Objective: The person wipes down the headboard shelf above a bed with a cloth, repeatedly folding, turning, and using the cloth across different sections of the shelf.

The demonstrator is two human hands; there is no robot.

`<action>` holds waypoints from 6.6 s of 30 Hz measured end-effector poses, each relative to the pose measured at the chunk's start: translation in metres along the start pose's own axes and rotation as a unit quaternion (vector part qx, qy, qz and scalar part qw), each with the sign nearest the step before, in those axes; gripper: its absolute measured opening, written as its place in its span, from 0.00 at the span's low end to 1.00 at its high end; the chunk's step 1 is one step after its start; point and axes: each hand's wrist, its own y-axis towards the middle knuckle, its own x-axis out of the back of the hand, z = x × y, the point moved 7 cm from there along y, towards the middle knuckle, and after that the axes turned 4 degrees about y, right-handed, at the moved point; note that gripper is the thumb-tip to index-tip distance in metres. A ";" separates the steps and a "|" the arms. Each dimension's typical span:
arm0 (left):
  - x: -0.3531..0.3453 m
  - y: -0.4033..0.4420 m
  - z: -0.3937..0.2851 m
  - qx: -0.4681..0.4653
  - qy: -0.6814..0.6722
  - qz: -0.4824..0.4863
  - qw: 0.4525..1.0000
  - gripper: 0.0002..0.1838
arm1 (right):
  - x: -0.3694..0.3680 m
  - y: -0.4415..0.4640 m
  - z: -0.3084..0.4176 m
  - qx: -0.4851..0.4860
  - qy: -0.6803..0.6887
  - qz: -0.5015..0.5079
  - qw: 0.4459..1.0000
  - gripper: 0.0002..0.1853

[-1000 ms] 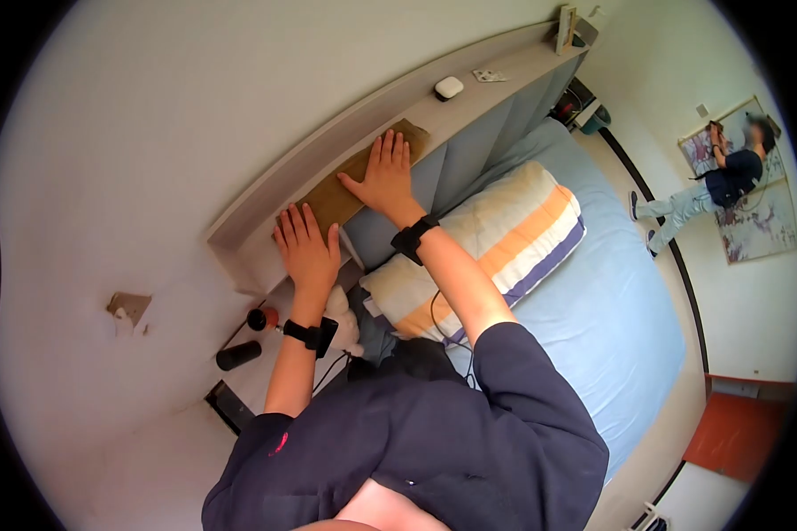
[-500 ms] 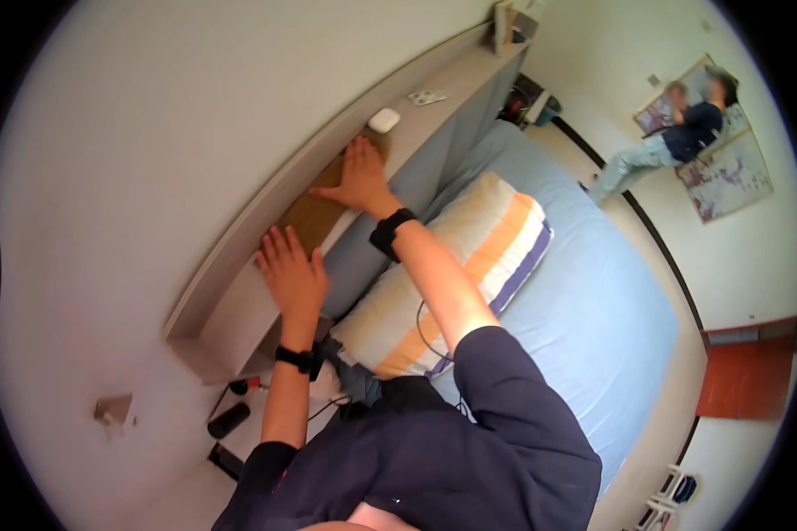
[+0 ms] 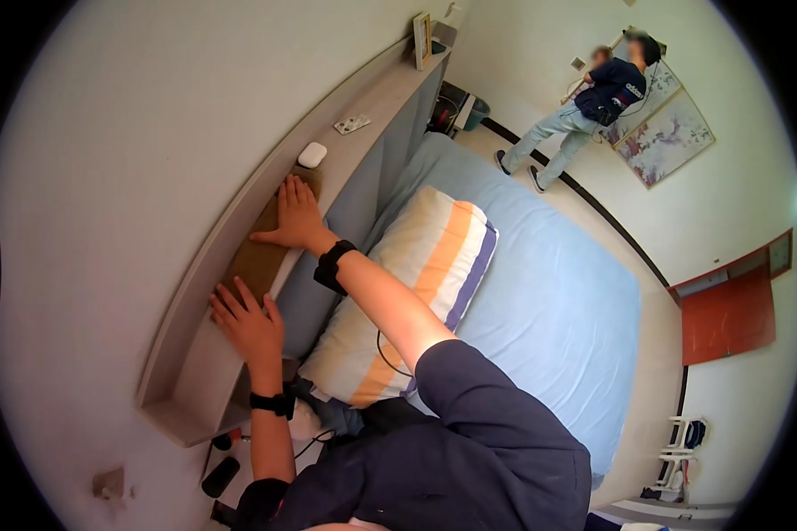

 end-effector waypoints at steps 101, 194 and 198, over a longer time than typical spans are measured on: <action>0.055 -0.208 0.158 0.072 -0.445 0.233 0.862 0.18 | -0.176 -0.227 0.196 -0.210 0.970 0.085 0.084 0.18; 0.051 -0.242 -0.009 0.106 -0.749 0.565 0.328 0.25 | 0.002 -0.466 0.055 -0.300 0.787 0.070 0.534 0.28; 0.041 -0.244 -0.004 0.133 -0.713 0.575 0.379 0.26 | -0.009 -0.474 0.057 -0.286 0.732 0.131 0.604 0.24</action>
